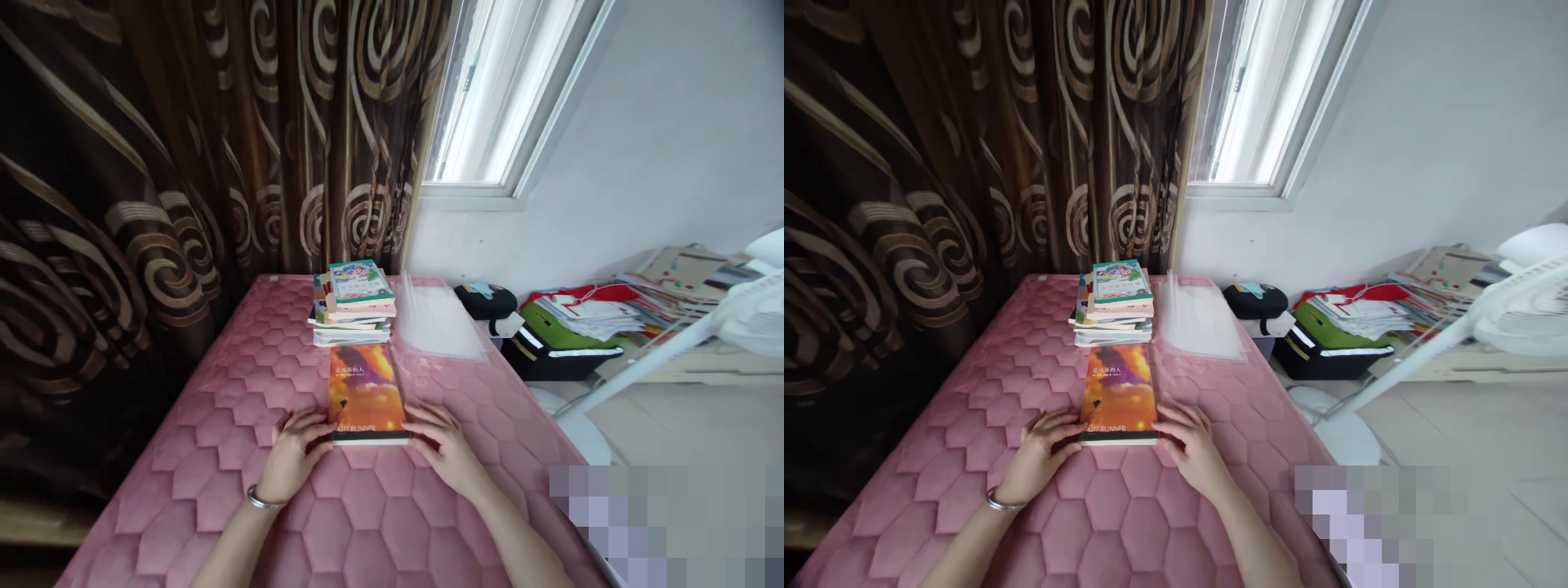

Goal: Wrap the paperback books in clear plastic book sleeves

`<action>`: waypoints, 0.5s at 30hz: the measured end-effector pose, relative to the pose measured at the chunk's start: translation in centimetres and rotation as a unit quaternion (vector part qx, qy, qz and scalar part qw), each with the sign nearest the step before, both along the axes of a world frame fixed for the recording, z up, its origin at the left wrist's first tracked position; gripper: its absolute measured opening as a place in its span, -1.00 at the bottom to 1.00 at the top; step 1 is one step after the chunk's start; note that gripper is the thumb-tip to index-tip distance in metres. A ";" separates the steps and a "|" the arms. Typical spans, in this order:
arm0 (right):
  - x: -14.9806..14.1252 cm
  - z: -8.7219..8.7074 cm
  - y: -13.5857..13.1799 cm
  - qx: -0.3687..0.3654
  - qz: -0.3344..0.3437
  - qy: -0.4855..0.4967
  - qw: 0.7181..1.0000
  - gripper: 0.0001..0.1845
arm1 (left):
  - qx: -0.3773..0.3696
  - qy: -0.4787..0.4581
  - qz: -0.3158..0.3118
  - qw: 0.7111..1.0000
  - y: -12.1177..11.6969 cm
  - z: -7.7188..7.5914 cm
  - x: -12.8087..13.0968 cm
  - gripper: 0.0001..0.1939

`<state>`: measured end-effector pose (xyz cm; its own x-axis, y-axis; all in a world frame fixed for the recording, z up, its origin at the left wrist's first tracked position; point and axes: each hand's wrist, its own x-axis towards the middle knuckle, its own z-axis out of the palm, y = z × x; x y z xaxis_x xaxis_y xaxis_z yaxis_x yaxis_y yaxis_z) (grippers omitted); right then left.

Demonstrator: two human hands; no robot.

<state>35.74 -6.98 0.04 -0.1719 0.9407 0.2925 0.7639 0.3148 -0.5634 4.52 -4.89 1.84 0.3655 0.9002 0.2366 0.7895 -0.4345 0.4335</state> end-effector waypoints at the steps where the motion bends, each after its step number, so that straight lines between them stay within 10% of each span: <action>1: 0.0 -0.1 0.0 0.002 0.002 0.002 1.000 -0.70 | 0.000 -0.002 0.000 1.000 0.0 0.0 0.0 -0.72; 15: 0.1 0.0 -0.3 0.009 0.013 0.017 1.000 -0.72 | -0.010 -0.021 0.007 1.000 -0.3 0.3 0.2 -0.65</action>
